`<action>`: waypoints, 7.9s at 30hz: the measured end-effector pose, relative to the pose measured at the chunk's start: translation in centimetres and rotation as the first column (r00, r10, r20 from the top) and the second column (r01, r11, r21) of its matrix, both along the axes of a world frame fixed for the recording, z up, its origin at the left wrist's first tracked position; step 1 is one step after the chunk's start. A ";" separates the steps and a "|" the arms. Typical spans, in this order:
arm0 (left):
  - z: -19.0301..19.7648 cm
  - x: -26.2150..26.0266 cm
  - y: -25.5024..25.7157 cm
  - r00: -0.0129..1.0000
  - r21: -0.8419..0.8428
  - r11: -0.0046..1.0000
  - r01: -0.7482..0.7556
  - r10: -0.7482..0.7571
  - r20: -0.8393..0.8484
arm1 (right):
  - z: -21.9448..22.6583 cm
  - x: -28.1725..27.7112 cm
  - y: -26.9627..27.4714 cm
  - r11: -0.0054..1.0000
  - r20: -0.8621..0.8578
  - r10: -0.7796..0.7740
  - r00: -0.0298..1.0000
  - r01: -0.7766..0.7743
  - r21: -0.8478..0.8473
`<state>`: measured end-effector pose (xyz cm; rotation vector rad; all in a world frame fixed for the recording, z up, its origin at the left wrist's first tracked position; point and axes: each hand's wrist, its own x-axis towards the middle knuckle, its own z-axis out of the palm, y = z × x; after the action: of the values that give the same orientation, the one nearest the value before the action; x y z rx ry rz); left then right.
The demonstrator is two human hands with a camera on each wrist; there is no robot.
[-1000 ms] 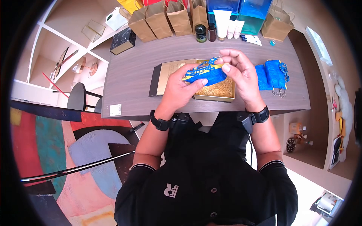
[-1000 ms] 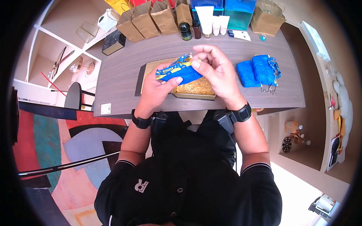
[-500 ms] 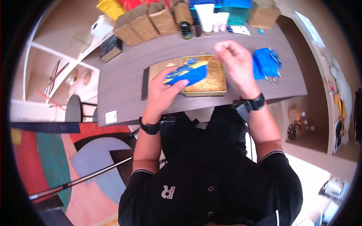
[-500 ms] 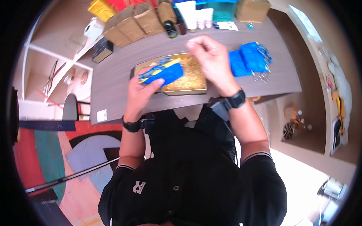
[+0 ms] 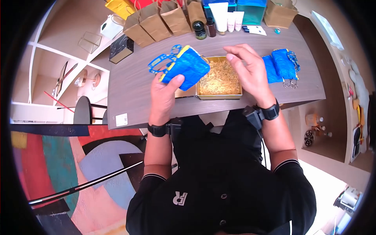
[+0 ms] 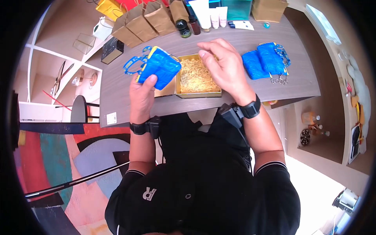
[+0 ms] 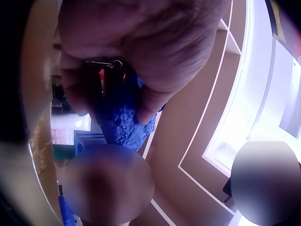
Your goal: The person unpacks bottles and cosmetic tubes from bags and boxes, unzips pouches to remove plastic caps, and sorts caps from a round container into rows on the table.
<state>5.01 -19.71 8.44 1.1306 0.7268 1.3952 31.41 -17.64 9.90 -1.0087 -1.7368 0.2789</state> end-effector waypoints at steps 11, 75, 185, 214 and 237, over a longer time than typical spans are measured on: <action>2.1 2.3 -1.1 0.966 -0.093 0.986 0.139 -0.156 -0.206 | 1.4 -1.7 -1.1 0.709 -0.430 0.405 0.807 -0.574 -0.411; -4.6 -11.1 -4.4 0.759 -0.103 0.840 -0.533 0.421 -0.496 | -0.7 -0.1 -2.0 0.993 0.337 0.116 0.934 -0.112 -0.032; 4.3 -18.9 3.6 -0.112 0.570 0.663 -0.486 0.600 -0.792 | -6.8 0.6 -6.4 0.989 -0.010 -0.040 0.999 0.038 -0.142; -0.6 -21.0 22.5 -0.431 0.687 0.503 -0.523 0.539 -0.723 | -6.3 -0.3 -5.7 0.989 0.164 -0.071 0.984 0.091 -0.117; 2.3 -20.8 19.0 -0.221 0.938 0.287 -0.193 0.919 -0.327 | -7.0 0.8 -5.7 0.989 0.098 -0.137 0.986 0.142 -0.045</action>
<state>-15.84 -0.66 10.77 2.5267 2.2805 1.7051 32.18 -23.34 2.92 -1.1930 -1.7412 0.1898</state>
